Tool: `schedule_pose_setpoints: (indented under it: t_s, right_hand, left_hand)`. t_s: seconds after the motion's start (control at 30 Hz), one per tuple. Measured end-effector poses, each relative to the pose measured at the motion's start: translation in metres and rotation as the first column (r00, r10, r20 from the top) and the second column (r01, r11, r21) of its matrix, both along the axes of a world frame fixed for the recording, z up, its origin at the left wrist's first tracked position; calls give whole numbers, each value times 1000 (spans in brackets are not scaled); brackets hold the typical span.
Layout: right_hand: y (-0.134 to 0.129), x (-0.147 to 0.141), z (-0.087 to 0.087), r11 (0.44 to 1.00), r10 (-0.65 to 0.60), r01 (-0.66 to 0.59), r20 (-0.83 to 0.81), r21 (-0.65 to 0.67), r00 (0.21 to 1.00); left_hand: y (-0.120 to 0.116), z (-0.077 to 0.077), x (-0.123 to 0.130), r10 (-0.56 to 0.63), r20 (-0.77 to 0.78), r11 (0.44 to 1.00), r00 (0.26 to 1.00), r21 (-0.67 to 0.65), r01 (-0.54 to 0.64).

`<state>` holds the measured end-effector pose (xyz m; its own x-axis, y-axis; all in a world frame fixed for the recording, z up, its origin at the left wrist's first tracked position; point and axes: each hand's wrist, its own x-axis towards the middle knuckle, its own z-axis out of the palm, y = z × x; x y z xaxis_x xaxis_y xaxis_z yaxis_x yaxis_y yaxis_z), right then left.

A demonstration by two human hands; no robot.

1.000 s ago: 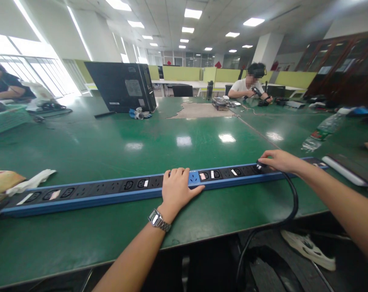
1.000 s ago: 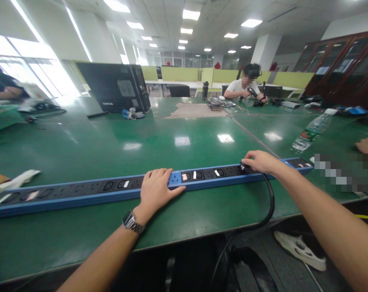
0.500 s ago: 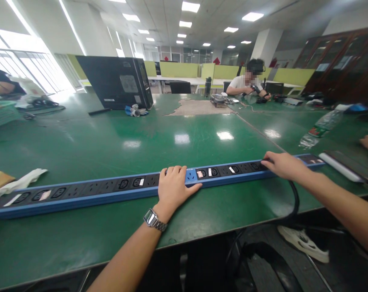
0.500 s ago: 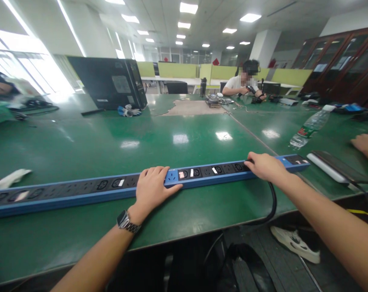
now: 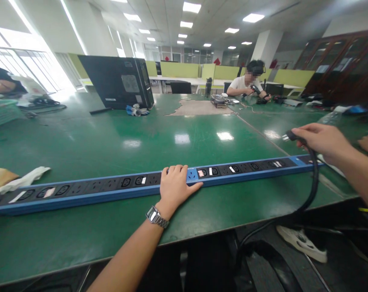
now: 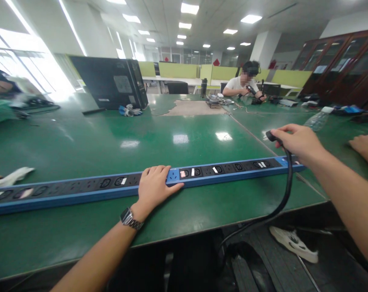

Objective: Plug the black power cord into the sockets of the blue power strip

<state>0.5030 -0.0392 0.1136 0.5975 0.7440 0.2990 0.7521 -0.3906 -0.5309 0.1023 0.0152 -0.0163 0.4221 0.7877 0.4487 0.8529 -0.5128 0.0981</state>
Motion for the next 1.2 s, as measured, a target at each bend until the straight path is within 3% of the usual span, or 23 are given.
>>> schedule_pose_setpoints:
  t_s: [0.1, 0.27, 0.43, 0.63, 0.77, 0.9, 1.07, 1.2]
  right_hand:
    - [-3, -9, 8, 996, 35, -50, -181, -75, 983]
    - [0, -36, -6, 931, 160, -152, -2, -332, 987]
    - [10, -49, -26, 846, 377, -412, -168, -337, 911]
    - [23, -93, -40, 752, 520, -545, -173, -372, 836]
    - [33, -122, -49, 750, 547, -513, -44, -417, 836]
    - [40, -136, -56, 753, 517, -494, -73, -436, 853]
    - [46, -153, -55, 767, 506, -352, 168, -536, 846]
    - [44, -170, -54, 754, 473, -251, 237, -608, 849]
  left_hand:
    - [0, 0, 0, 8, 0, 1000, 1000, -3, -8]
    - [1, -1, -1, -6, 9, 1000, 1000, -2, 6]
    - [1, -3, -1, -6, 14, 1000, 1000, -7, 6]
    - [2, -3, -1, -3, 12, 1000, 1000, -11, 3]
    - [1, -2, 0, -1, 9, 1000, 1000, -10, 1]
    - [0, 0, 0, 7, 11, 1000, 1000, -25, -7]
    - [0, -1, 0, -9, 30, 999, 1000, -35, 10]
    - [0, -1, -1, -12, 32, 1000, 999, -25, 13]
